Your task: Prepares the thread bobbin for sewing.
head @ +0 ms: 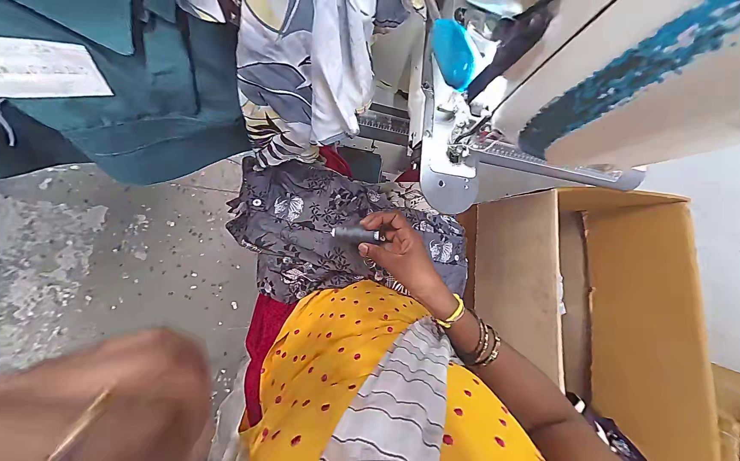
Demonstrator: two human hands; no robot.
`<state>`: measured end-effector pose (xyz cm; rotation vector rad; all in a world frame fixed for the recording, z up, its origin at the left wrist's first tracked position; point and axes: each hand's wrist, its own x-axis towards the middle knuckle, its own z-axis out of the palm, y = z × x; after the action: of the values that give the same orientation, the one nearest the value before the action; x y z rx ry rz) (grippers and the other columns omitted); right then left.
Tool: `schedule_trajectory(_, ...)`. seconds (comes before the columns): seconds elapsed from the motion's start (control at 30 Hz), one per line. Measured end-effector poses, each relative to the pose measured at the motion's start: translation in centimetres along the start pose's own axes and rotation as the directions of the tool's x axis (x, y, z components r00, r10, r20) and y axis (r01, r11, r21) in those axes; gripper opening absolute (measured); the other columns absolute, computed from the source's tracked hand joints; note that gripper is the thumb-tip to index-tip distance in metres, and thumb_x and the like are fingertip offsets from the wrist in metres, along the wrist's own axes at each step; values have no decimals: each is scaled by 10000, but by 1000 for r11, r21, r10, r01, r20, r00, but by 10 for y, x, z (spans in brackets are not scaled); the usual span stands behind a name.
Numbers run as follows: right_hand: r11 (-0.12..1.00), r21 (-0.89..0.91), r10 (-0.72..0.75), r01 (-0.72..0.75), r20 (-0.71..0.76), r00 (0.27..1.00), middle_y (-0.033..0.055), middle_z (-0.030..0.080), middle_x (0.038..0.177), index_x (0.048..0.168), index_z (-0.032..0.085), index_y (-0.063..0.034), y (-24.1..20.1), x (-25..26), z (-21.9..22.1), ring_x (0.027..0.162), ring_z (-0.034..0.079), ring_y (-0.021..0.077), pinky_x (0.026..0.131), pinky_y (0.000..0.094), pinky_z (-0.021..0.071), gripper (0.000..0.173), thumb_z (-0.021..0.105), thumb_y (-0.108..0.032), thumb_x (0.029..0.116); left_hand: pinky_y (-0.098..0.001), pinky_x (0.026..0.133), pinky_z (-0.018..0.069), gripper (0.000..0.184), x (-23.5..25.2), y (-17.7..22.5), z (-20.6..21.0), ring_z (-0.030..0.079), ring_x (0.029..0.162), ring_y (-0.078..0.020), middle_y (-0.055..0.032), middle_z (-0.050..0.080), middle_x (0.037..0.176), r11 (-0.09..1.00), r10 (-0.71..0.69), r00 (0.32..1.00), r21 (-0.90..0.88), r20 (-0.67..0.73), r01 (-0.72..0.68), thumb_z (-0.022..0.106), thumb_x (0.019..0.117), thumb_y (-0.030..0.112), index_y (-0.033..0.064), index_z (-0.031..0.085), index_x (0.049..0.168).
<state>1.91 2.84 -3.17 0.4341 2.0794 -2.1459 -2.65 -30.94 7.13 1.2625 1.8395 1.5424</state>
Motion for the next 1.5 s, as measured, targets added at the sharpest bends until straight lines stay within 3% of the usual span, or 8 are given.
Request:
schedule_trajectory(0.1, 997, -38, -70, 71, 34, 997, 89, 619, 1202, 1124, 603, 2, -4, 1, 5, 989, 668, 97, 801, 255, 607, 273, 716, 23, 877, -296, 919, 542, 421, 26, -35, 0, 665, 1000, -34, 97, 731, 1018, 931, -230, 964, 320, 135, 178, 472, 1040, 547, 280, 675, 1294)
schedule_trajectory(0.23, 989, -12, -144, 146, 65, 987, 72, 608, 1200, 1010, 620, -27, -5, 4, 10, 1075, 651, 98, 830, 252, 612, 183, 721, 17, 864, -252, 1014, 519, 378, 40, -64, 14, 621, 1153, -15, 88, 679, 1237, 968, -216, 962, 167, 169, 188, 544, 1034, 341, 232, 583, 1394)
schedule_trajectory(0.37, 988, 34, -153, 152, 38, 987, 66, 639, 1196, 1109, 583, -22, -9, 4, 16, 1063, 674, 124, 857, 284, 618, 283, 691, 69, 863, -366, 852, 601, 375, 65, -74, 42, 694, 965, -125, -44, 681, 1198, 882, -391, 906, 213, -164, 420, 506, 1008, 159, 162, 608, 1368)
schedule_trajectory(0.5, 974, 1, -227, 227, 36, 973, 76, 650, 1203, 1161, 563, -30, -6, 3, 18, 1095, 674, 157, 895, 315, 615, 351, 685, 86, 854, -359, 807, 611, 386, 84, -79, 62, 718, 889, -121, -35, 723, 1123, 813, -547, 771, 13, -327, 582, 523, 1049, 321, 160, 590, 1394)
schedule_trajectory(0.77, 948, 53, -316, 314, 55, 947, 42, 684, 1169, 1183, 557, -72, -2, -1, 19, 1123, 674, 164, 961, 360, 597, 386, 646, 111, 855, -260, 811, 615, 304, 99, -79, 91, 723, 893, -74, -8, 740, 1087, 805, -584, 751, -337, -308, 488, 650, 967, 187, 118, 673, 1262)
schedule_trajectory(0.93, 984, 22, -175, 174, 70, 982, 90, 624, 1257, 1332, 543, -13, -7, -4, 13, 1065, 684, 142, 894, 300, 619, 498, 745, -22, 877, -239, 855, 593, 396, 97, -77, 97, 705, 976, -58, -18, 720, 1179, 824, -561, 759, -311, -330, 473, 543, 956, 96, 110, 648, 1338)
schedule_trajectory(1.33, 971, 58, -237, 232, 94, 967, 62, 630, 1217, 1107, 670, -41, -2, -3, 10, 1120, 658, 142, 901, 308, 620, 254, 714, 47, 873, -222, 764, 622, 274, 102, -75, 104, 727, 844, -58, -19, 732, 1053, 835, -549, 723, -299, -420, 461, 671, 972, 182, 71, 632, 1219)
schedule_trajectory(1.5, 984, 105, -149, 144, 47, 988, 66, 654, 1189, 1221, 599, 1, -6, -6, 10, 1005, 701, 116, 878, 284, 622, 369, 703, 71, 874, -285, 855, 630, 313, 98, -78, 101, 741, 943, -94, -18, 744, 1112, 876, -483, 755, -247, -443, 415, 516, 994, 48, 83, 654, 1273)
